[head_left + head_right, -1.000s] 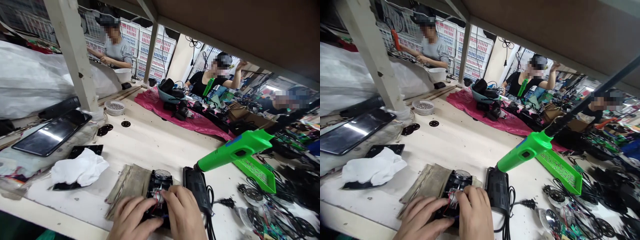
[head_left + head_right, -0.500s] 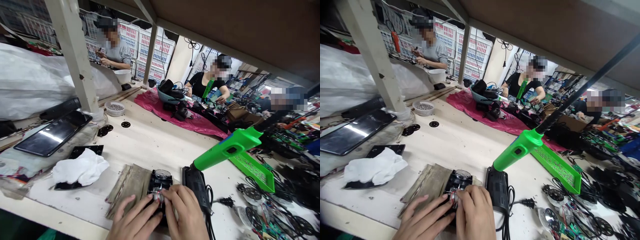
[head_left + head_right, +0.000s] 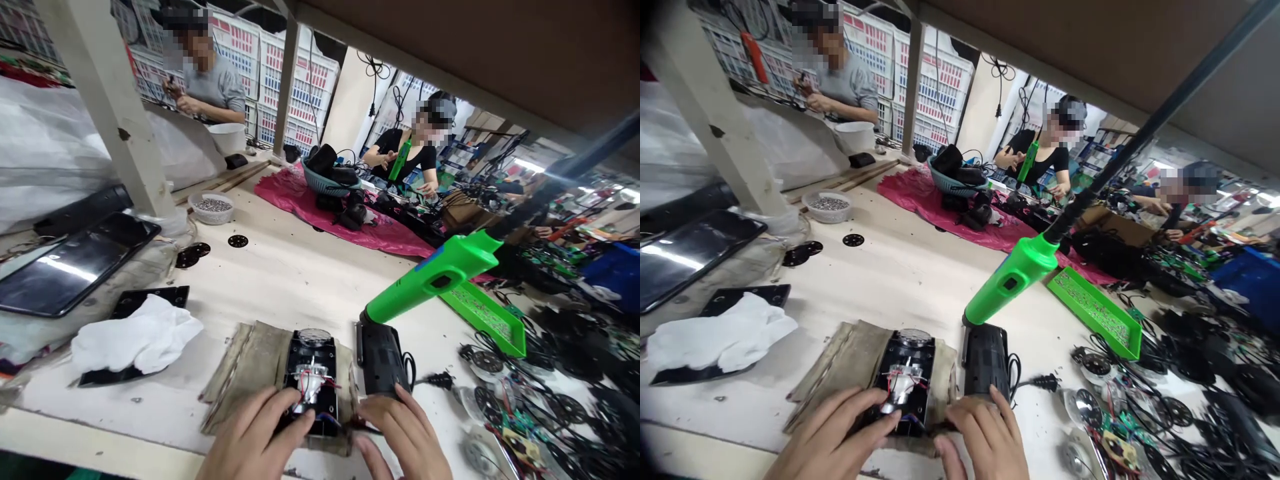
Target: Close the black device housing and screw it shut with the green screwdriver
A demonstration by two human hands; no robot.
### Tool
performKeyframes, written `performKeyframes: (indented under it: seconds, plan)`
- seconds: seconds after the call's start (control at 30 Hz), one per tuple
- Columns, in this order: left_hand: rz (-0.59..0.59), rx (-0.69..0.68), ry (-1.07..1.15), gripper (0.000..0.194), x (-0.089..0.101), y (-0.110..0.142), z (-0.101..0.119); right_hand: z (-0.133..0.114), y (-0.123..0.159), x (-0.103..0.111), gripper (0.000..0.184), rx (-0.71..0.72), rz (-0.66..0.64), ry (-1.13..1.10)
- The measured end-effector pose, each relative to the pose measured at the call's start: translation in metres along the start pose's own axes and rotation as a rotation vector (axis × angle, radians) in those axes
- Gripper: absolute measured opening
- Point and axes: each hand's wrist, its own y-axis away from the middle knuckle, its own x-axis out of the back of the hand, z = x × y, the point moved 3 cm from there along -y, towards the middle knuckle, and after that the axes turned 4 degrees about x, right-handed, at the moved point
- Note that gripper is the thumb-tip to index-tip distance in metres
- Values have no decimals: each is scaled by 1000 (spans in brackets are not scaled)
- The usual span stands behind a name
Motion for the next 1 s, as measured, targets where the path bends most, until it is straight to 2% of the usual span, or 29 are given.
performKeyframes:
  seconds: [0.07,0.23,0.33,0.43,0.53,0.63,0.73,0.87,1.0]
  plan:
    - [-36,8,28,32,1,-4,0,3,9,-2,18,92,-47,39]
    - [-56,0,-2,32,1,-10,0,1,10,-11,16,25,-2,17]
    - [-64,-50,-63,33,-1,-9,-2,-6,10,-18,17,-91,-23,41]
    - [-49,-90,-99,35,-1,-7,-6,-10,13,-22,16,-265,28,71]
    - [-36,-110,-108,35,1,-5,-8,-12,15,-23,16,-329,73,42]
    - [-52,-108,-102,32,1,-8,-7,-12,13,-17,15,-312,143,0]
    - [-83,-136,-68,30,-2,-13,-3,-13,6,-5,18,-223,179,14]
    - [-84,-164,-9,30,-8,-19,4,-10,-8,7,22,-196,102,78]
    - [-85,-110,43,26,-13,-22,8,-9,-27,6,19,-221,-35,-42]
